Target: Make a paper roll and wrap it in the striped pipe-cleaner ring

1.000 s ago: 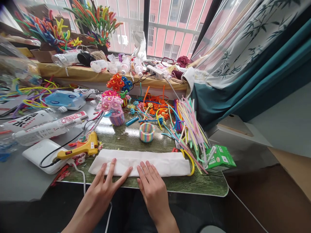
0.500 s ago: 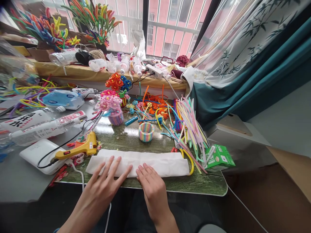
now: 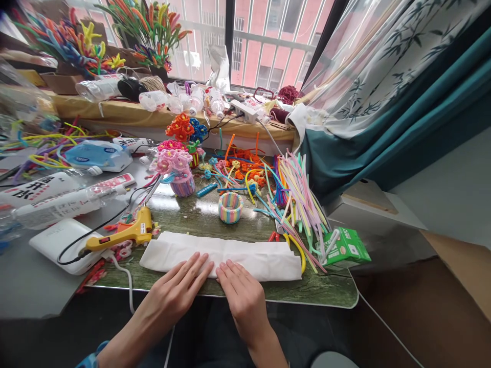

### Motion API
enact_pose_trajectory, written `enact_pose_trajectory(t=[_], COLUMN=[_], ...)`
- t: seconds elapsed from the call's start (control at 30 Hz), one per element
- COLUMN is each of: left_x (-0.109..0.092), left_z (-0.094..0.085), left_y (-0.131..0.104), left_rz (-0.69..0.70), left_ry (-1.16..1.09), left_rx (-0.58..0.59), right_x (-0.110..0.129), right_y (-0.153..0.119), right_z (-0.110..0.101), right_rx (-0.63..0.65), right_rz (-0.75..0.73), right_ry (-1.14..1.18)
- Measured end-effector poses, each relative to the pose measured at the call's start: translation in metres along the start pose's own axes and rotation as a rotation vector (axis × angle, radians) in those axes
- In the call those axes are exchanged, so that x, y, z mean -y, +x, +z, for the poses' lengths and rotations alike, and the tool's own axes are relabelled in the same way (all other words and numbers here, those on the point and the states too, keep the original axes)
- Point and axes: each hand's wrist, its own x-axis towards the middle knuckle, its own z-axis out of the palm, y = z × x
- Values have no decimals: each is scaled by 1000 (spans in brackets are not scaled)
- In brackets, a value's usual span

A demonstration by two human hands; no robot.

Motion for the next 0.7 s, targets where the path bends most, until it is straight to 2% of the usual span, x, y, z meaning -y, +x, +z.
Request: enact_pose_trajectory(t=[0.3, 0.43, 0.57, 0.63, 0.67, 0.7], left_x=[1, 1, 8, 21, 32, 45], left_z=[9, 15, 5, -9, -18, -28], left_y=[-8, -12, -9, -7, -8, -11], left_rz=[-7, -50, -5, -81, -190, -370], left_ry=[-74, -116, -246, -349, -389, -392], left_rx=[41, -12, 32, -18, -62, -123], right_x=[-1, -1, -1, -1, 0, 0], right_y=[0, -1, -2, -2, -3, -3], right_z=[1, 0, -1, -2, -2, -2], right_rx=[-5, 6, 13, 9, 8, 7], right_rz=[32, 43, 63, 63, 61, 58], right_ry=[37, 63, 90, 104, 110, 113])
